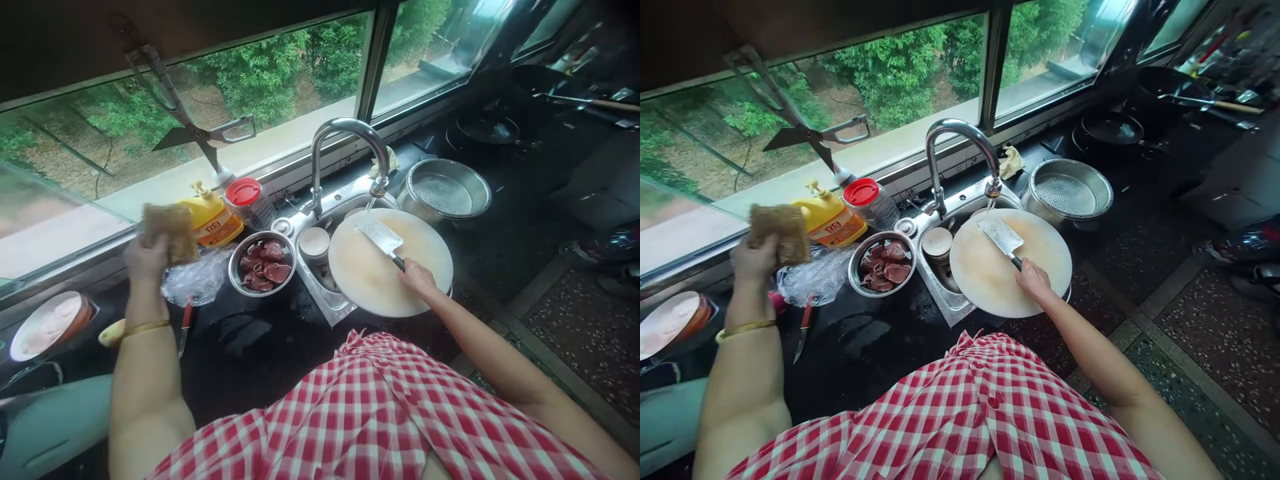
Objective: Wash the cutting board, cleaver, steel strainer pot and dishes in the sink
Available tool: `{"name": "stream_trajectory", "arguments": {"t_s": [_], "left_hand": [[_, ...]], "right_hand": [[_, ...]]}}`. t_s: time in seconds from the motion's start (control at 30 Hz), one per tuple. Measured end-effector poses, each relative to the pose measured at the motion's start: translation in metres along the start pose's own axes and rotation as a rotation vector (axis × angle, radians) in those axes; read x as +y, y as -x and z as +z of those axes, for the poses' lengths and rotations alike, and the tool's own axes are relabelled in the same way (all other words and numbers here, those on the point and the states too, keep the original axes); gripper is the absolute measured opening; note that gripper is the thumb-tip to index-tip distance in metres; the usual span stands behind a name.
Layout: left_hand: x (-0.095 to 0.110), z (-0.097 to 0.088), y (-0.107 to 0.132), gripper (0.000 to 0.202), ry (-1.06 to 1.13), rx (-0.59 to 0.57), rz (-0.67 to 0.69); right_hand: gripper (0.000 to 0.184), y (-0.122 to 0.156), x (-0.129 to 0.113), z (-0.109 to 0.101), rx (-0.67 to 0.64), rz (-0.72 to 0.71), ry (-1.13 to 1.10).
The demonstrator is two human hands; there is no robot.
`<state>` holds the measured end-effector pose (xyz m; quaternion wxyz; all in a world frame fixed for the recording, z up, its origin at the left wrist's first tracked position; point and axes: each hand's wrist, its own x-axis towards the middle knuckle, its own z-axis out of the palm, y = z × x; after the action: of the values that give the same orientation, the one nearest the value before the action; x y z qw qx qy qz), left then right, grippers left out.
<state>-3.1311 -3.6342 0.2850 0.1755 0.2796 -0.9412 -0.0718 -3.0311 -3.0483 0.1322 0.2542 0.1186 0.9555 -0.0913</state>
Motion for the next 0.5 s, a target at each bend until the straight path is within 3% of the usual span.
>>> {"name": "stream_trajectory", "arguments": {"t_s": [0.07, 0.13, 0.2, 0.3, 0.4, 0.5], "left_hand": [[0.057, 0.016, 0.039, 0.038, 0.228, -0.163, 0.141], [0.117, 0.034, 0.084, 0.039, 0.335, -0.375, 0.368], [0.177, 0.053, 0.126, 0.039, 0.297, -0.511, 0.518], [0.254, 0.085, 0.171, 0.049, 0.113, -0.575, 0.648], [0.304, 0.117, 0.194, 0.069, -0.006, -0.594, 0.735], [0.328, 0.145, 0.208, 0.071, -0.094, -0.608, 0.781]], "right_hand": [[0.028, 0.003, 0.001, -0.004, 0.026, -0.015, 0.030], [0.027, 0.005, 0.003, -0.008, 0.039, -0.039, 0.065], [0.026, 0.007, 0.004, -0.010, 0.058, -0.083, 0.093], [0.025, 0.005, 0.006, -0.012, 0.091, -0.181, 0.139], [0.025, -0.001, 0.008, -0.016, 0.093, -0.261, 0.174], [0.026, -0.013, 0.012, -0.025, 0.065, -0.311, 0.163]]}}
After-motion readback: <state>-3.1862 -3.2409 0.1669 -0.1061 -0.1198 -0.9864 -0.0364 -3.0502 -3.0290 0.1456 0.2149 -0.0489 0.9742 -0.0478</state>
